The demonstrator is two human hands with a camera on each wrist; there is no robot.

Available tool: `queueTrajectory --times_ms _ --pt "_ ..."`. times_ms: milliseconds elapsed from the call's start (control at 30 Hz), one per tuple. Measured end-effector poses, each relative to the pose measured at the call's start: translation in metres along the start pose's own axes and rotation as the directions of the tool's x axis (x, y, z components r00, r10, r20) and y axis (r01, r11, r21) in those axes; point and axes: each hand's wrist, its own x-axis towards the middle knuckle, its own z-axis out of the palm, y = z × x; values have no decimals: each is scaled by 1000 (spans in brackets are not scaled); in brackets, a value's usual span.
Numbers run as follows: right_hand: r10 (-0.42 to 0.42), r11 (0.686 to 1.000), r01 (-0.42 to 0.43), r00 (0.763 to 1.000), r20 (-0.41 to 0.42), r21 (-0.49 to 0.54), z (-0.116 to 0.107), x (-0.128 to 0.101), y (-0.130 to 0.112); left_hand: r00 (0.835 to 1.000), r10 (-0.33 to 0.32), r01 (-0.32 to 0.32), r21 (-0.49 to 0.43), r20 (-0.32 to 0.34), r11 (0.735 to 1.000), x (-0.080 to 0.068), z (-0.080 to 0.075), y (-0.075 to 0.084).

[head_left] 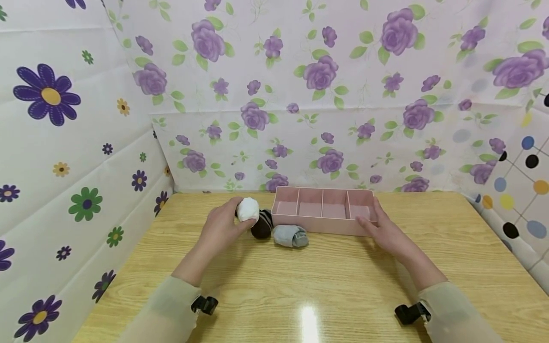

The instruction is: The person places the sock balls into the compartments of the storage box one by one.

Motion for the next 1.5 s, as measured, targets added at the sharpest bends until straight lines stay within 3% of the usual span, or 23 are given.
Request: queueTrajectory --times_ms 467,1233,1500 --pt "14 1000 -14 1000 6 17 -1 0 0 998 61 -61 -38 -5 997 25 7 29" --pt "9 1000 -9 1000 2 19 -2 2 1 998 45 -42 -62 53 997 66 34 53" --pt "-2 1000 2 1000 -1 4 -2 1 1 997 39 -36 -52 60 998 74 46 57"
